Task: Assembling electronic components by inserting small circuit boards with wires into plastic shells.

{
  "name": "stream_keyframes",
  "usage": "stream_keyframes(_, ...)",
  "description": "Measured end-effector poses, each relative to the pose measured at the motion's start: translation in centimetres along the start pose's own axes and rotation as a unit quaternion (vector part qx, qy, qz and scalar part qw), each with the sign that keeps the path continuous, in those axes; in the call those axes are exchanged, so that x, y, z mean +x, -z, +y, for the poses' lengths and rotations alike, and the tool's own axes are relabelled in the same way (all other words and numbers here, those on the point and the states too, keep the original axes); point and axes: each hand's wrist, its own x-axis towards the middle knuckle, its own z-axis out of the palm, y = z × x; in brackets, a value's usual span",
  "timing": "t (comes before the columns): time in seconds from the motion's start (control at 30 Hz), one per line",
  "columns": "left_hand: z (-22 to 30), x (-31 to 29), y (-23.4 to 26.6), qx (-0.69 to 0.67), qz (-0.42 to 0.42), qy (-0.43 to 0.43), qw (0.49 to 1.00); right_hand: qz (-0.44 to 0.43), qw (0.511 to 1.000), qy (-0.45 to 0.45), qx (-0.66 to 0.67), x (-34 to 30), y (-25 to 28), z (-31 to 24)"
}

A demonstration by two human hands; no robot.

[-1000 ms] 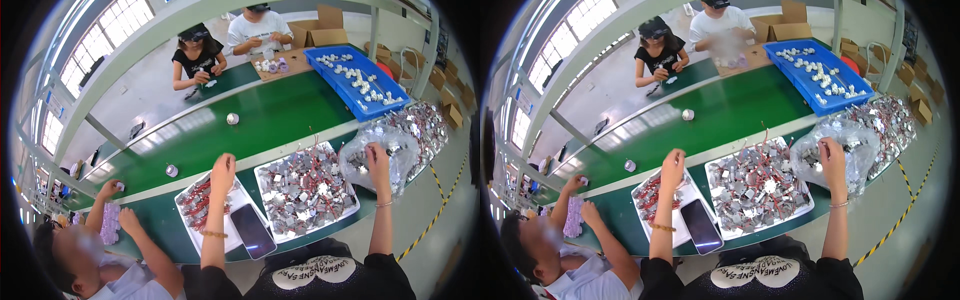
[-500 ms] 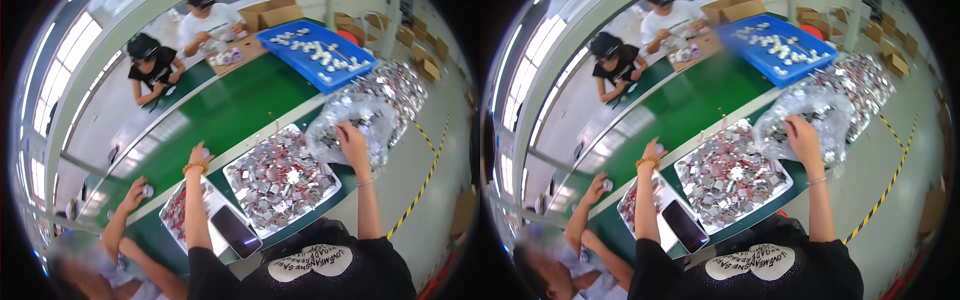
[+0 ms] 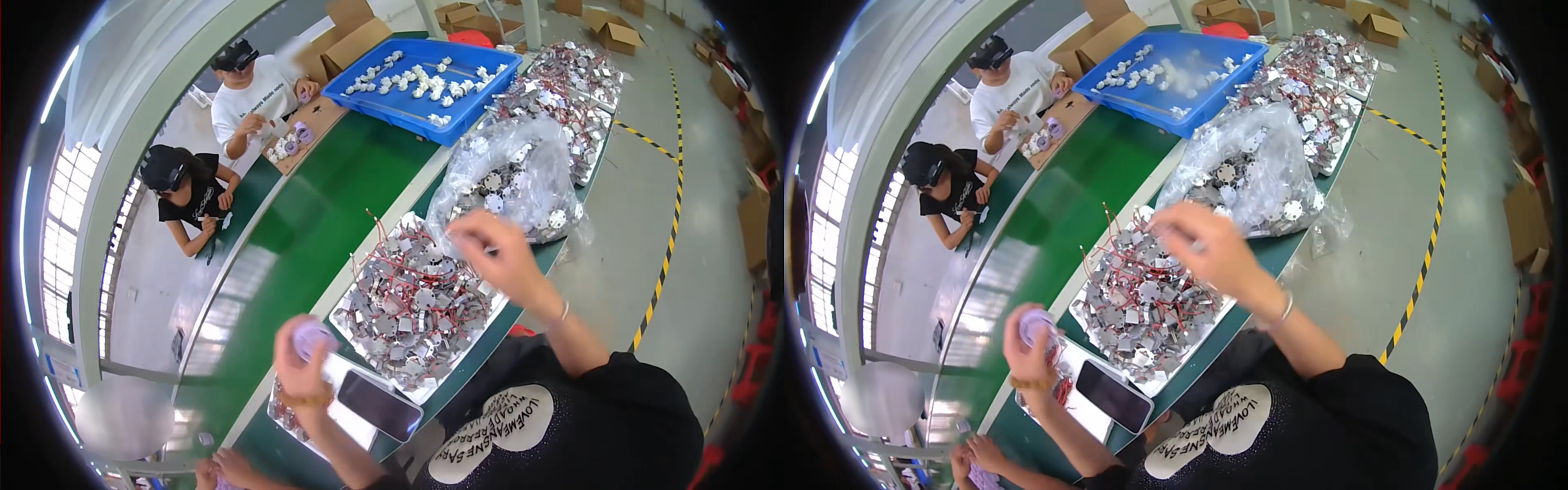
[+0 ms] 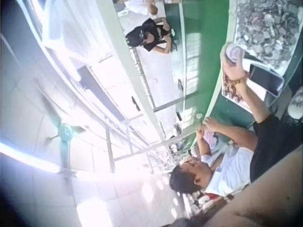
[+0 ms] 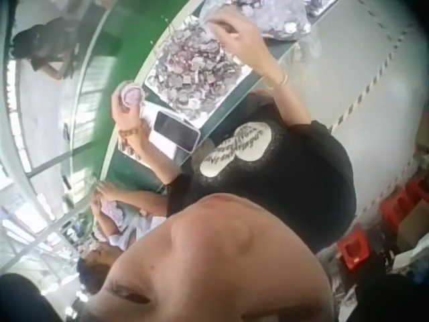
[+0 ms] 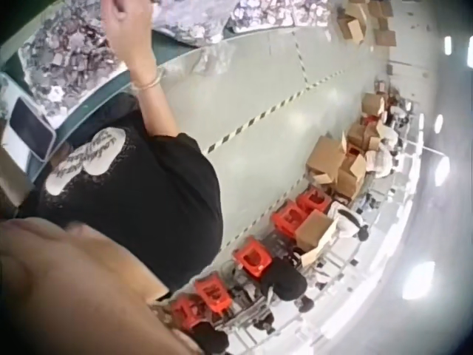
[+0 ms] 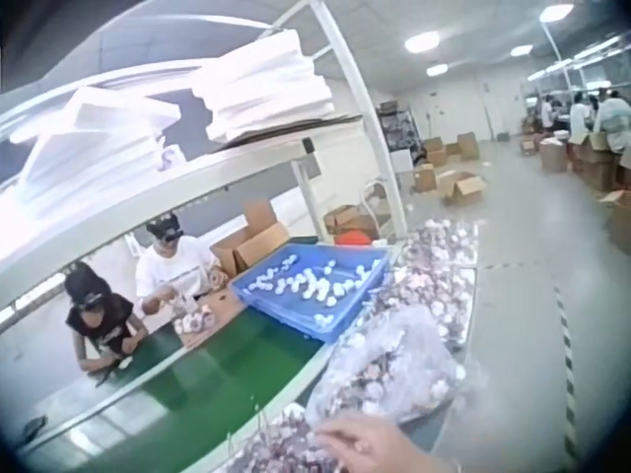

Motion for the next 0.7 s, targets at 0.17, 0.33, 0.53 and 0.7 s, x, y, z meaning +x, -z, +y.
stream_keyframes(0.17, 3.2, -6.2, -5.6, -0.11, -0.018, 0.085, 0.99, -0.257, 0.963, -0.036, 0.068, -3.5, -4.1, -5.8)
stream_keyframes(0.33, 2.3, -9.1, -6.3, -0.245, -0.002, 0.121, 0.962, -0.33, 0.942, -0.02, 0.059, -5.1, -4.4, -4.5)
stream_keyframes(0.53, 4.4, -10.5, -7.1, -0.134, -0.029, 0.154, 0.978, -0.379, 0.904, -0.152, 0.13, -6.4, -4.6, -4.2)
stream_keyframes(0.7, 3.1, -11.0, -6.0, 0.073, -0.031, -0.03, 0.996, -0.37, 0.884, -0.212, 0.194, -7.0, -4.8, -3.8)
